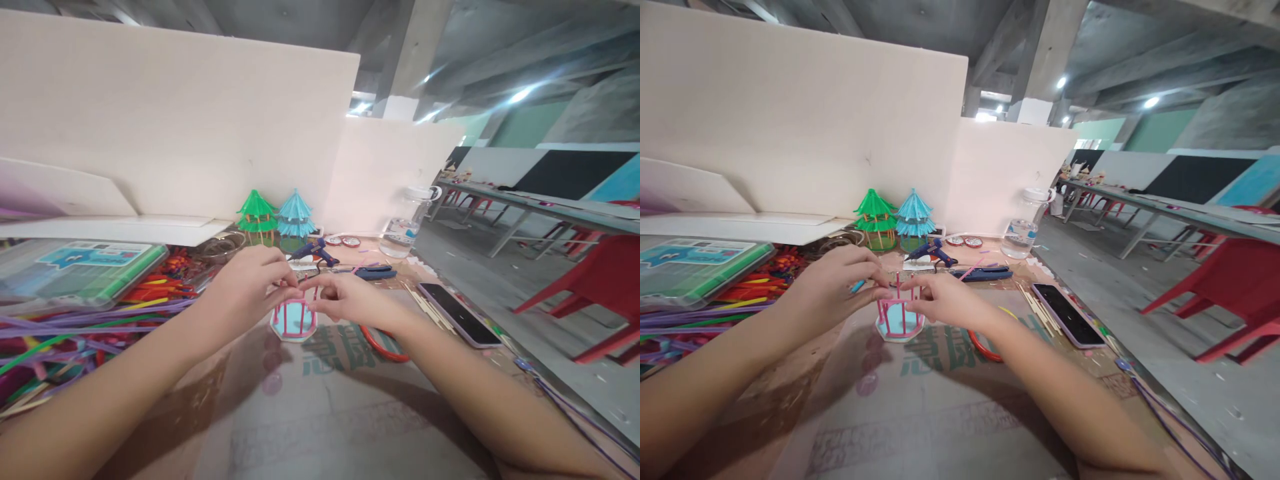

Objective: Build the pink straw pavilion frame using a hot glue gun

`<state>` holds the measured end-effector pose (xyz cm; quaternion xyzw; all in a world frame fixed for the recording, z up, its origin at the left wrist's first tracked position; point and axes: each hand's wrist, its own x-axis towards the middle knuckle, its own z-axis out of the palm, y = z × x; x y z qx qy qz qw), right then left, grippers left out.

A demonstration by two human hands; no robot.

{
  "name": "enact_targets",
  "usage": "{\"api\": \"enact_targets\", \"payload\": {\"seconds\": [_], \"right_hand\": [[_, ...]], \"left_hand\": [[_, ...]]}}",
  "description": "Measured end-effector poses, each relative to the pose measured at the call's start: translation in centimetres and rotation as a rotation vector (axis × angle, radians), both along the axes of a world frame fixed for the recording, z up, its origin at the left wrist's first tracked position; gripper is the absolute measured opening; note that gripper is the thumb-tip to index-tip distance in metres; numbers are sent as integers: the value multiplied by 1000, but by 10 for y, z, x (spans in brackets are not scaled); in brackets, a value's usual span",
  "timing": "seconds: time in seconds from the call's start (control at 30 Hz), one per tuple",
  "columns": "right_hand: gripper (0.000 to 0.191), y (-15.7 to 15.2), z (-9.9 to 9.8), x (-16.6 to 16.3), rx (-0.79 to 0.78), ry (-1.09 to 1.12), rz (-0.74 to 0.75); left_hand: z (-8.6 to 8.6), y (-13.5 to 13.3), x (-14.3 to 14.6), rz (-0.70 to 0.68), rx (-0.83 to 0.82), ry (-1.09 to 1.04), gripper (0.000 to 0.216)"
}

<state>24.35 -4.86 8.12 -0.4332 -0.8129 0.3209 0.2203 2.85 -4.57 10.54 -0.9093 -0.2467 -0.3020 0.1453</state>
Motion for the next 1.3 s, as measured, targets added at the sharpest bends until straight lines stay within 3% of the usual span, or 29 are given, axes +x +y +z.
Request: {"api": "enact_targets", "payload": {"seconds": [0.23, 0.6, 0.87, 1.17, 1.3], "right_hand": [[33, 3, -4, -1, 4, 28, -3], [24, 1, -5, -4, 156, 114, -35], [17, 3, -12, -8, 158, 170, -70], [25, -3, 10, 7, 263, 323, -148], [28, -6, 18, 14, 243, 495, -135]], "left_hand": [[-15, 12, 3, -37, -80, 85, 23], [-14, 12, 2, 8, -60, 99, 17], [-17, 14, 1, -1, -107, 133, 17], [-14, 12, 3, 47, -59, 160, 22], [-12, 11, 3, 56, -60, 139, 28]]}}
